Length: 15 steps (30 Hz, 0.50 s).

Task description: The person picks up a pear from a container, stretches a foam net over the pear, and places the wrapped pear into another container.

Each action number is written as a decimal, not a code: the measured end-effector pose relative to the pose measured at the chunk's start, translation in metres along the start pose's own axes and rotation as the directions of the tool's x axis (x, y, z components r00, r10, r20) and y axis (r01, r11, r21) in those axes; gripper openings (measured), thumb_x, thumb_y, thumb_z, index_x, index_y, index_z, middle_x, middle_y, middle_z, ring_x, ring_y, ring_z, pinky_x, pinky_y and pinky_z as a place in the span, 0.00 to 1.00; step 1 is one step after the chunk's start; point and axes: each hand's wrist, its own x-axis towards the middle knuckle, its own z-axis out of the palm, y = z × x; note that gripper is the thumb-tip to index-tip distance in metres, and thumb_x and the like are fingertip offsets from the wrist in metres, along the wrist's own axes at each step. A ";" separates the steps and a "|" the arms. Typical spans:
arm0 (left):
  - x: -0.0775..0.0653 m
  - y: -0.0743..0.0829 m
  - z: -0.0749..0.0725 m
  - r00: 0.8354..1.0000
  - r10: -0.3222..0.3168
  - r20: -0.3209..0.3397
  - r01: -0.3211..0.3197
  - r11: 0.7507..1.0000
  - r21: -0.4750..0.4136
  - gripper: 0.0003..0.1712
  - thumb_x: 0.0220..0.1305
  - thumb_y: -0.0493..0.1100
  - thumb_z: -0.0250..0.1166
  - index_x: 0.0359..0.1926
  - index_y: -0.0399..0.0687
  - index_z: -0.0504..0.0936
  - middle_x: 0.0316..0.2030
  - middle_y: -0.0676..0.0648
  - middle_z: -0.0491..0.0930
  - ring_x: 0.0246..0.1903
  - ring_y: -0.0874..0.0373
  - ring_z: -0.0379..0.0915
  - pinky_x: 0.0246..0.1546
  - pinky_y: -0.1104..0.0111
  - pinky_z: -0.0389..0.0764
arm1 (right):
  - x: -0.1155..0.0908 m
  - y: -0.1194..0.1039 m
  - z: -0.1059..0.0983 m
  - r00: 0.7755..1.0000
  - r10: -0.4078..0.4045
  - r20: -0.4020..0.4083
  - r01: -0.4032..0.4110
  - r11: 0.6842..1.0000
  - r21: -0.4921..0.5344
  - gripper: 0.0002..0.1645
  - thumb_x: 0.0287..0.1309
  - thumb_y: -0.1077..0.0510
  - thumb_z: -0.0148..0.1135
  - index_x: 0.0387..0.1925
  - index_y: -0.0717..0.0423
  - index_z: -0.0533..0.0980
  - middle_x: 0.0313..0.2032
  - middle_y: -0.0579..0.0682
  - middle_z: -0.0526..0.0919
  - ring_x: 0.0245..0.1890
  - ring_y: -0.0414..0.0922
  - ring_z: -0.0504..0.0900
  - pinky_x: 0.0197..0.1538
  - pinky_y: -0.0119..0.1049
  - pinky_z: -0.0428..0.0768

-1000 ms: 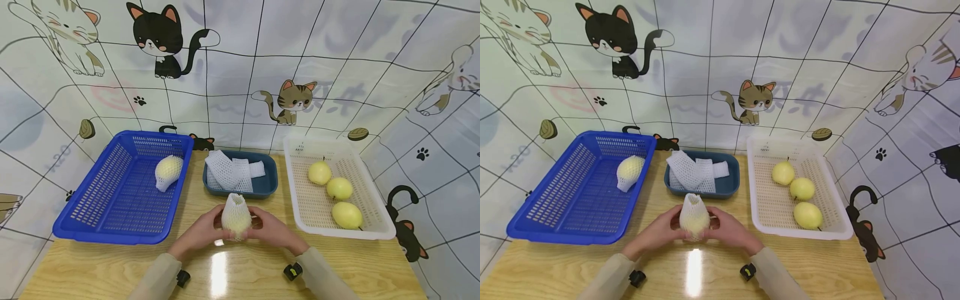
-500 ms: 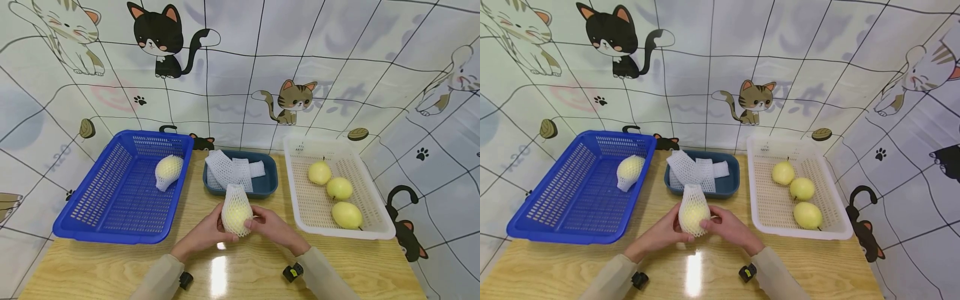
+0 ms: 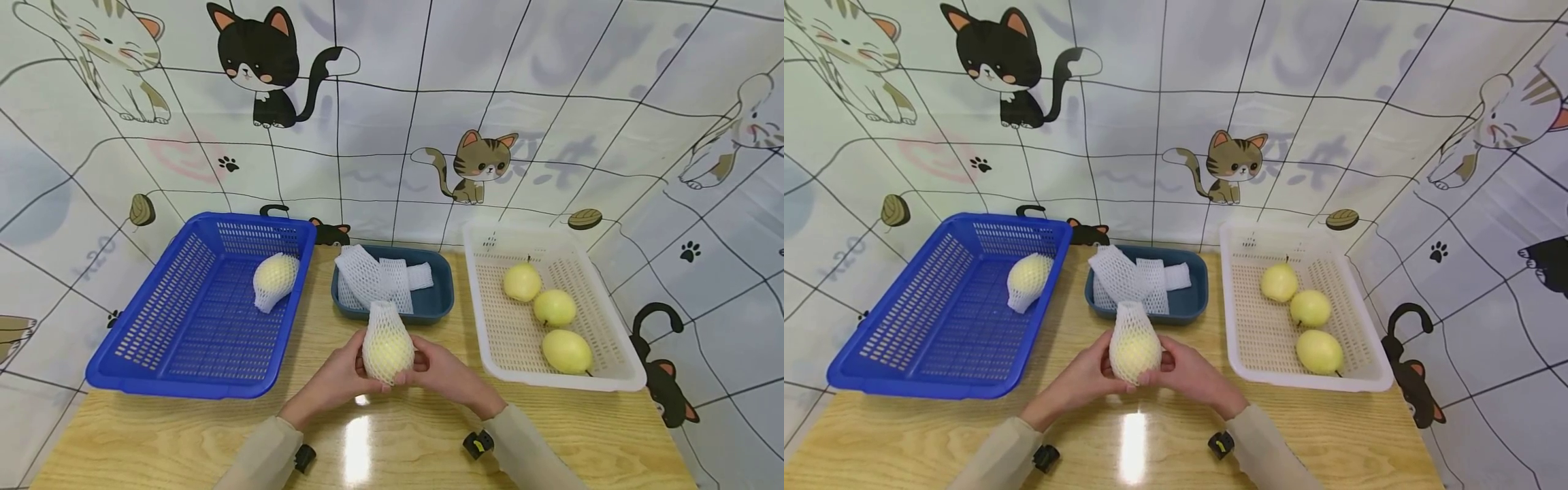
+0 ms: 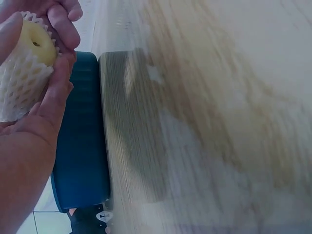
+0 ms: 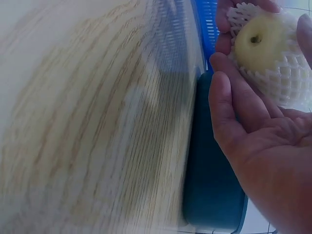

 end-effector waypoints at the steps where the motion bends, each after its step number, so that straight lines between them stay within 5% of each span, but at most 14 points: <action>1: 0.000 0.001 0.001 1.000 0.002 -0.004 -0.002 1.000 0.016 0.59 0.51 0.33 0.81 0.78 0.42 0.57 0.60 0.38 0.77 0.54 0.51 0.80 0.51 0.68 0.82 | 0.000 0.000 0.000 1.000 0.007 -0.003 -0.007 1.000 0.004 0.47 0.65 0.52 0.73 0.75 0.64 0.61 0.62 0.60 0.79 0.60 0.51 0.81 0.56 0.36 0.82; 8: 0.001 0.007 0.004 0.999 0.020 -0.039 -0.014 0.987 0.158 0.62 0.48 0.33 0.82 0.79 0.42 0.55 0.59 0.37 0.79 0.50 0.54 0.81 0.47 0.67 0.83 | -0.001 0.000 0.001 0.998 0.052 -0.040 -0.053 0.998 -0.039 0.47 0.61 0.52 0.76 0.73 0.67 0.64 0.56 0.57 0.84 0.53 0.48 0.85 0.51 0.35 0.84; 15: 0.000 0.008 0.006 0.997 -0.003 -0.083 0.015 0.990 0.140 0.60 0.49 0.32 0.81 0.79 0.40 0.56 0.60 0.33 0.78 0.49 0.51 0.83 0.44 0.67 0.84 | -0.002 0.003 0.003 0.996 0.044 -0.071 -0.047 0.998 -0.041 0.46 0.60 0.52 0.77 0.72 0.66 0.66 0.56 0.57 0.85 0.53 0.49 0.85 0.49 0.35 0.84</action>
